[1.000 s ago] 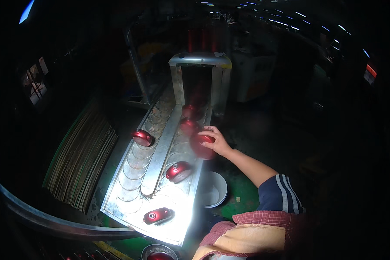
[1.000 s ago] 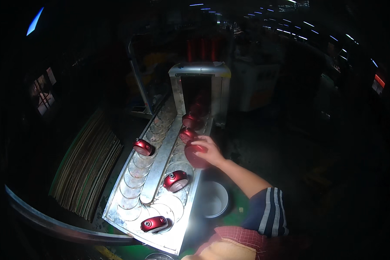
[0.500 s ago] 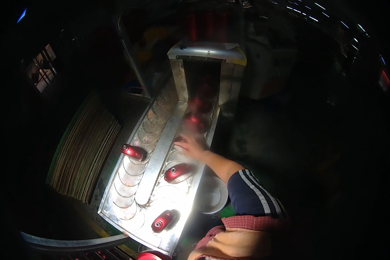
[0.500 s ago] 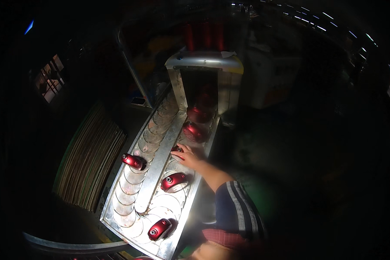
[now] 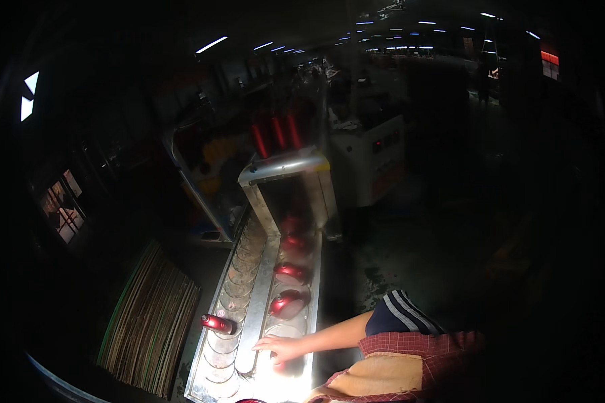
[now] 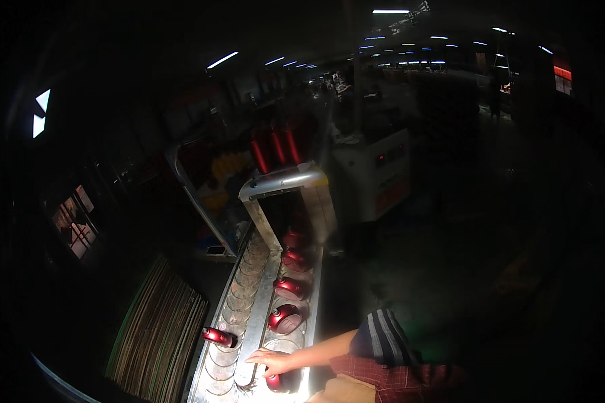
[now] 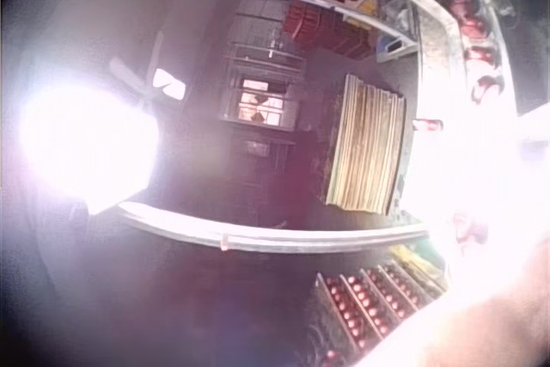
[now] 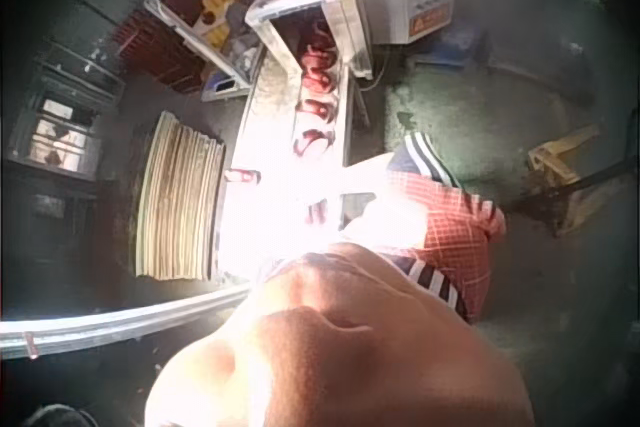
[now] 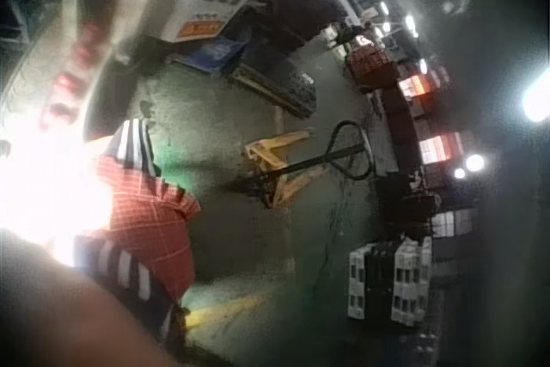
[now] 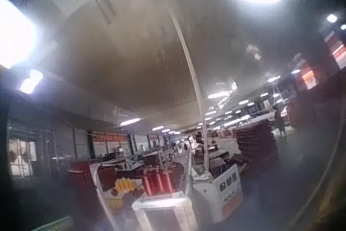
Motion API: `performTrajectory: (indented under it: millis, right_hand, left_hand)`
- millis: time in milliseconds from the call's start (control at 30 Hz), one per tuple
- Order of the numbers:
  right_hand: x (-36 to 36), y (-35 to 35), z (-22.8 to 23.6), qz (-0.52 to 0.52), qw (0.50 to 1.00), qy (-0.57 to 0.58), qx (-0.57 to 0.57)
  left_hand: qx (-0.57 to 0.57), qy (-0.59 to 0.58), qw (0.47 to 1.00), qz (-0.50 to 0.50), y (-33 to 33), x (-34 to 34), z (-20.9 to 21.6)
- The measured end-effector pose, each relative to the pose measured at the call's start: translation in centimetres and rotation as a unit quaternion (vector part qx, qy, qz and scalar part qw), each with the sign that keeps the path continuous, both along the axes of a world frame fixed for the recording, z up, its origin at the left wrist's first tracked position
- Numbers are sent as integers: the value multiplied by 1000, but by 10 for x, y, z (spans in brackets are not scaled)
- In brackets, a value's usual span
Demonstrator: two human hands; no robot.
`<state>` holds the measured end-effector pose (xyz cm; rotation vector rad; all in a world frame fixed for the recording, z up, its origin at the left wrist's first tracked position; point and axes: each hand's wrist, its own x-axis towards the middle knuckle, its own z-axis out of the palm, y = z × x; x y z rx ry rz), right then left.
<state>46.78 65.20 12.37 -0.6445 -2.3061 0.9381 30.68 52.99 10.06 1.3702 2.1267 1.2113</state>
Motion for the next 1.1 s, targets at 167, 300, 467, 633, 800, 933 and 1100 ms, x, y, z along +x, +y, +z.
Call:
performTrajectory:
  millis: [167,300,467,633,800,933,1100]
  right_hand:
    - [-26,14,-50,-137,990,-4,22]
    - [-14,28,-95,-237,968,-56,59]
    - [19,51,-117,-290,957,5,-3]
    - [31,96,-115,-412,906,-41,-84]
    - [41,144,-124,-423,890,3,-168]
    - [66,195,-142,-349,924,28,-156]
    - [90,250,-158,-231,965,-16,-126]
  left_hand:
    - [23,37,998,37,-10,-19,-2]
    - [32,60,994,87,-16,-29,-20]
    - [-25,65,997,17,19,20,-53]
    - [-11,90,993,-73,51,48,-62]
    - [-27,18,997,-76,105,63,-58]
    - [9,39,996,-77,162,82,-60]
    - [17,52,995,-87,231,85,-91]
